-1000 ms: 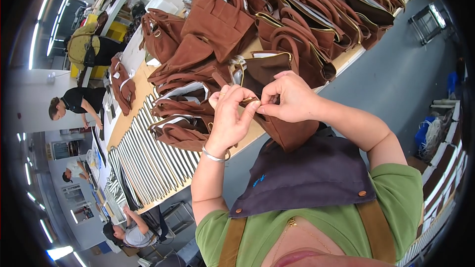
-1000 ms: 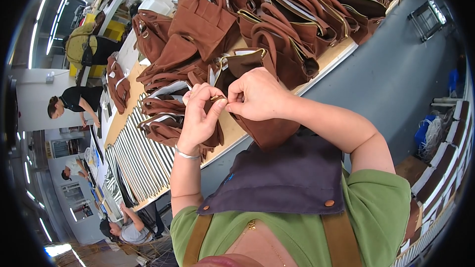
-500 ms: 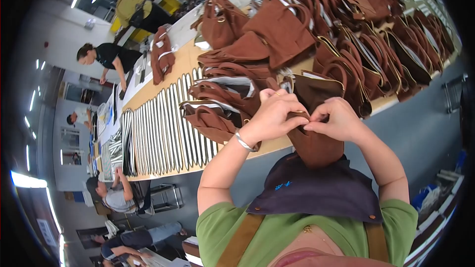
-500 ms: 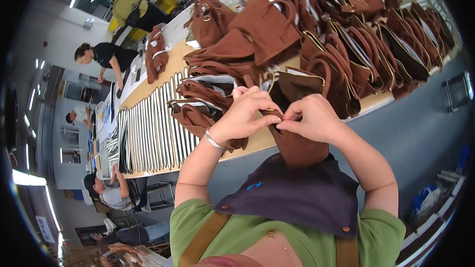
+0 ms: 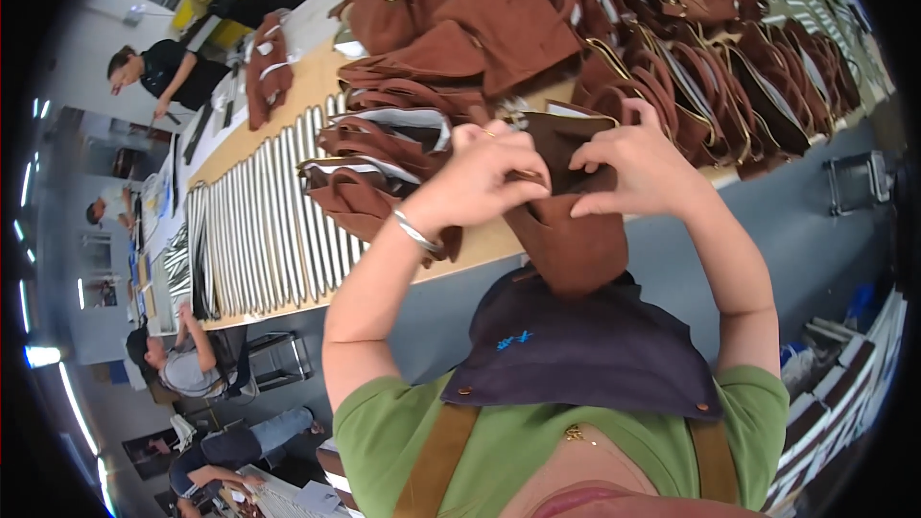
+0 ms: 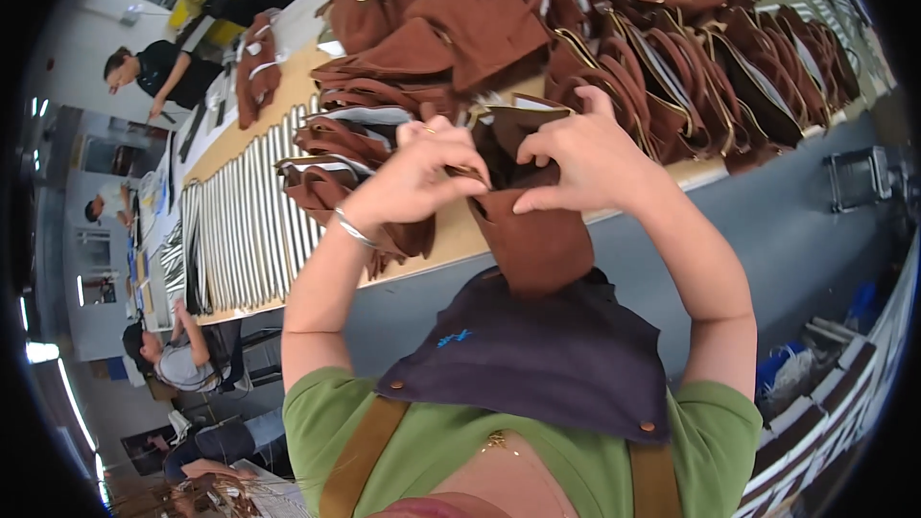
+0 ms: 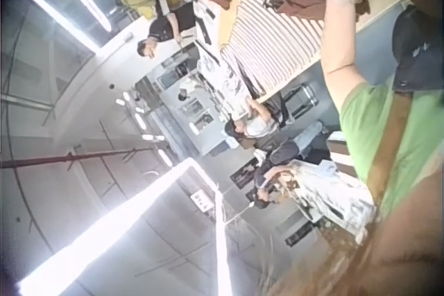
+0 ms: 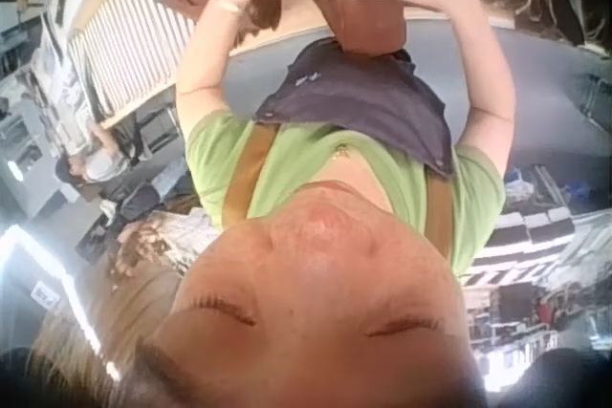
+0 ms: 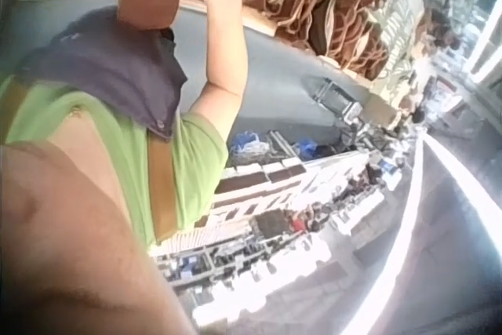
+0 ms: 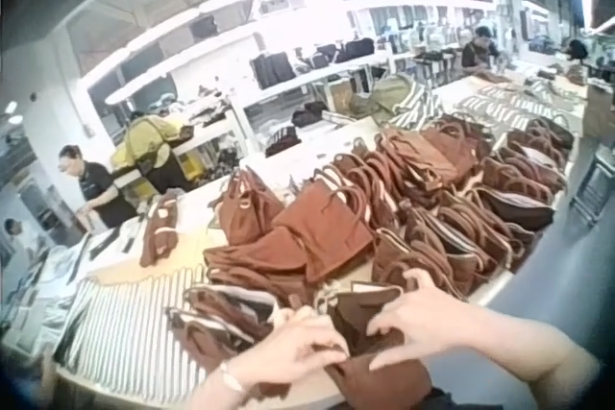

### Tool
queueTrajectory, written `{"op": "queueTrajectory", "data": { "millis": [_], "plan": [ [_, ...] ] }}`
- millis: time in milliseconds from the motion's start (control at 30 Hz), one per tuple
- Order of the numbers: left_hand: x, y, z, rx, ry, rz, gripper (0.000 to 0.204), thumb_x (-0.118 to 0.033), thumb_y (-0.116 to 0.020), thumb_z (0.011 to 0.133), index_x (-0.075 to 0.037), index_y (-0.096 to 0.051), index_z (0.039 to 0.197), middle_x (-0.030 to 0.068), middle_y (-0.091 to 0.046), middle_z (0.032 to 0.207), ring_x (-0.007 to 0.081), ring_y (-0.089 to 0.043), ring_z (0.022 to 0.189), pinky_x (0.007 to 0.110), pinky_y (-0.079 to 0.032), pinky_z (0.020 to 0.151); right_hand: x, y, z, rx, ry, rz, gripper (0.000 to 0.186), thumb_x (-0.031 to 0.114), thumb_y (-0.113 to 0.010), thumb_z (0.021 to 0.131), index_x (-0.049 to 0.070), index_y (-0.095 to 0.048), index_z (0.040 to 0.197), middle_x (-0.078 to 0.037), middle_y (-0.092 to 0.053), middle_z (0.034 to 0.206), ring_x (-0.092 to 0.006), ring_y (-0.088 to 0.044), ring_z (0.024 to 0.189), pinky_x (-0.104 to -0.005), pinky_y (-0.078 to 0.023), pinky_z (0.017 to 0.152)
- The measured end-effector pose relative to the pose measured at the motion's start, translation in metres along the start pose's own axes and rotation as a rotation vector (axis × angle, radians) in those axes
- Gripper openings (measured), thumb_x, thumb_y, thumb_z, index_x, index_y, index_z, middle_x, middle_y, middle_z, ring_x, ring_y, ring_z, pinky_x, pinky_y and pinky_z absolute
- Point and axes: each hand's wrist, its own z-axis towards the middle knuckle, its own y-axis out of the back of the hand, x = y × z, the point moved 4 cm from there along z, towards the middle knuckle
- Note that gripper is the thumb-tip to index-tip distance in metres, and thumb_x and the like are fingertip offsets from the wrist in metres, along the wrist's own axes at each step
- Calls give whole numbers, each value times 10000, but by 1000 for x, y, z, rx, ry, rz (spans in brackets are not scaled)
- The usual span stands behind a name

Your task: Inspecting leather bags for quality and preparing them for shipment.

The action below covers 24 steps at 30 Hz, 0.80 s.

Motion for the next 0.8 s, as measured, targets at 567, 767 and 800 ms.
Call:
{"op": "queueTrajectory", "data": {
  "millis": [567,767,800],
  "plan": [
    [-19,6,-18,-118,-43,250,182,-146,-713,721,-181,-648,887,-24,-592,834,186,-544,991,526,-212,1028,4,-16,23,380,86,211,196,175,-775,695,63,-703,839,-54,-655,692,-190,-635,677,-331,-431,802],
    [-24,-13,-21,-6,27,202,184,-131,-730,763,-153,-595,887,-15,-546,835,167,-554,888,429,-266,967,0,-18,34,467,28,404,149,147,-622,750,36,-697,817,-99,-639,651,-245,-615,606,-340,-466,573],
    [-23,-14,-22,5,33,195,180,-127,-729,767,-154,-605,894,-11,-538,870,168,-537,887,409,-268,938,2,-19,36,515,12,381,160,151,-607,762,36,-703,819,-101,-637,647,-240,-611,604,-344,-467,588]
  ]
}}
